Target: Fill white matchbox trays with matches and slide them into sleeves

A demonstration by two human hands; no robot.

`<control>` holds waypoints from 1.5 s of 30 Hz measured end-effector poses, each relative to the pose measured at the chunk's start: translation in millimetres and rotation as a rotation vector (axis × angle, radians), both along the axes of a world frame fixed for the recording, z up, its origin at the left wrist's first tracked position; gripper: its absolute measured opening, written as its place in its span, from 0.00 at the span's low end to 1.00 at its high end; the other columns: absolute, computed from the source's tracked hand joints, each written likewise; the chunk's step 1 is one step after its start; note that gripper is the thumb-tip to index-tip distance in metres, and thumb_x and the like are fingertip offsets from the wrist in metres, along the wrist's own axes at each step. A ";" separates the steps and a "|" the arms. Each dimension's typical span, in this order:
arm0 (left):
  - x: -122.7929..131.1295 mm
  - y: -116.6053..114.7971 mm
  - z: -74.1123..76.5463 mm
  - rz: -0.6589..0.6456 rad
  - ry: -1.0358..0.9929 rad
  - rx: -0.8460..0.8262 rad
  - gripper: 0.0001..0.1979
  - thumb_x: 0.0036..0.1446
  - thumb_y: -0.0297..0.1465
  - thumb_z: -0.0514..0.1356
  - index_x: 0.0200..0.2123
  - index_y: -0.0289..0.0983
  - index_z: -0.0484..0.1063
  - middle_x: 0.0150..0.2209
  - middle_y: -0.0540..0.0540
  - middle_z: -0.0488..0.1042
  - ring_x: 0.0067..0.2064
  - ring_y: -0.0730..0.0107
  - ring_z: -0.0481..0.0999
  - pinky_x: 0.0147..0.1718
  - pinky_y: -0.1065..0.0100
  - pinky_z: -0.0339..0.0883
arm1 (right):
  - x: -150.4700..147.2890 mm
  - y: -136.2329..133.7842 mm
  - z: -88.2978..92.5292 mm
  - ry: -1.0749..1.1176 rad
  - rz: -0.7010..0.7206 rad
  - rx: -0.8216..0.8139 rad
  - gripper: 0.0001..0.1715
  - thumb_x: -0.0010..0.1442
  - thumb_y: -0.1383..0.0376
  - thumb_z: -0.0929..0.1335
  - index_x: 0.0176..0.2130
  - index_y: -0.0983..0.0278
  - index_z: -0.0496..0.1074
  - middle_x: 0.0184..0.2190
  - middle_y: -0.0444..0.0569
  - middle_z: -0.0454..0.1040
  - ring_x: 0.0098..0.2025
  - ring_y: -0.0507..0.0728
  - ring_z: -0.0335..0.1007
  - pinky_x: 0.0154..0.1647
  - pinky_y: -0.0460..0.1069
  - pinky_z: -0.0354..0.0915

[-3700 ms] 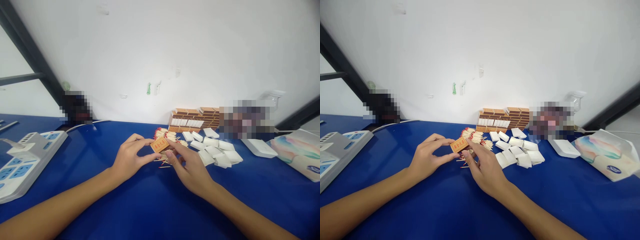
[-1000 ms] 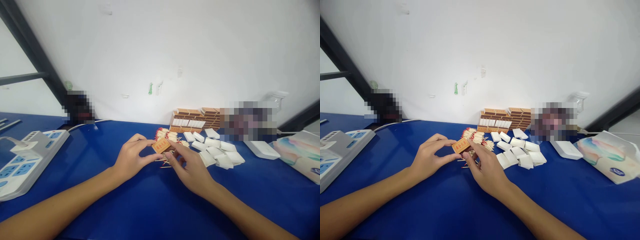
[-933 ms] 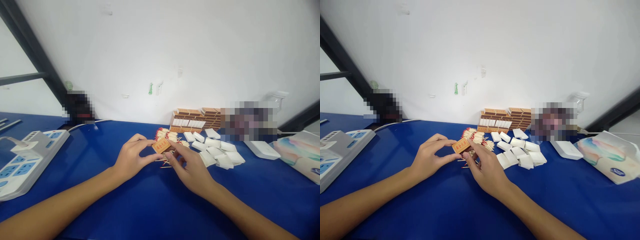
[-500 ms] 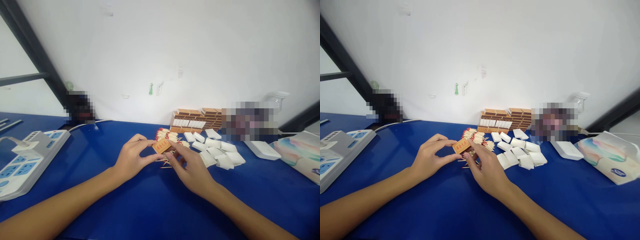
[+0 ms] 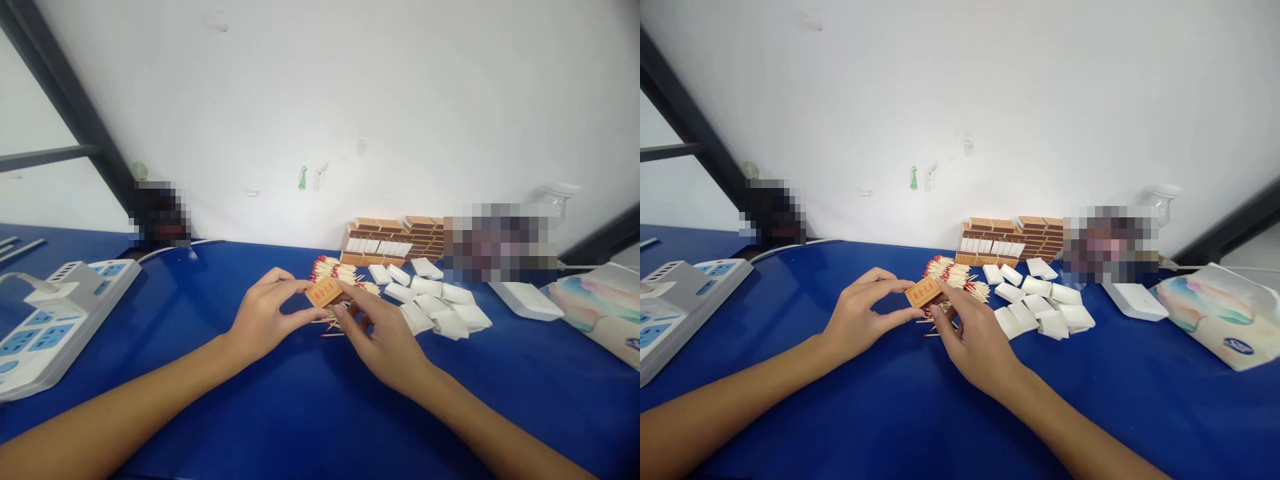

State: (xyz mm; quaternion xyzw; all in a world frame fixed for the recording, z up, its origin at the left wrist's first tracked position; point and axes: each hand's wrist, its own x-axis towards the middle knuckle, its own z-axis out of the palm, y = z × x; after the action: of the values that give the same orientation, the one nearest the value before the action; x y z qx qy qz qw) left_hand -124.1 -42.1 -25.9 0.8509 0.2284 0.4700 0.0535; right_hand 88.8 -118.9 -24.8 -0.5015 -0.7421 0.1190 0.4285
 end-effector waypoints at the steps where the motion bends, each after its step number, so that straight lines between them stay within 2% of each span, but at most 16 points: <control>1: 0.0 0.0 0.2 -0.001 0.000 0.002 0.20 0.57 0.40 0.72 0.49 0.35 0.79 0.39 0.43 0.82 0.40 0.65 0.78 0.39 0.64 0.77 | 0.0 0.1 -0.2 0.000 -0.001 0.006 0.23 0.73 0.61 0.65 0.62 0.68 0.71 0.42 0.54 0.82 0.32 0.55 0.75 0.29 0.50 0.73; 13: -0.1 0.1 0.9 0.000 0.003 -0.006 0.20 0.57 0.41 0.72 0.49 0.36 0.80 0.39 0.43 0.82 0.40 0.64 0.78 0.39 0.63 0.77 | 0.6 0.3 -1.1 -0.003 -0.001 0.008 0.22 0.73 0.61 0.64 0.62 0.65 0.70 0.41 0.53 0.82 0.31 0.55 0.75 0.30 0.51 0.73; 19: 0.2 -0.1 0.7 0.001 0.003 -0.001 0.20 0.57 0.41 0.72 0.49 0.36 0.80 0.38 0.43 0.82 0.40 0.65 0.78 0.39 0.63 0.77 | 0.2 -0.1 -1.2 0.008 0.004 0.024 0.22 0.72 0.63 0.65 0.62 0.68 0.71 0.41 0.54 0.82 0.31 0.55 0.75 0.28 0.50 0.72; 32: 0.3 -0.1 0.4 0.007 -0.002 0.005 0.20 0.57 0.41 0.72 0.48 0.37 0.80 0.39 0.44 0.82 0.40 0.65 0.78 0.38 0.63 0.77 | 0.3 0.2 -1.5 -0.004 -0.005 0.010 0.22 0.73 0.60 0.64 0.62 0.64 0.70 0.40 0.53 0.82 0.32 0.56 0.75 0.29 0.51 0.73; 45: 0.5 -0.3 0.4 0.007 -0.002 0.005 0.21 0.57 0.41 0.72 0.48 0.35 0.80 0.38 0.43 0.81 0.40 0.65 0.78 0.39 0.63 0.77 | -0.5 0.3 -0.9 -0.011 -0.009 0.014 0.22 0.73 0.61 0.65 0.62 0.66 0.71 0.40 0.53 0.82 0.30 0.55 0.75 0.29 0.51 0.73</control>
State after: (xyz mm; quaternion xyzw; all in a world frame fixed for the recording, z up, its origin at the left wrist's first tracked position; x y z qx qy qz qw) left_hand -123.7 -42.3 -25.5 0.8498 0.2301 0.4715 0.0502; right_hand 88.2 -118.6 -25.6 -0.5024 -0.7430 0.1092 0.4284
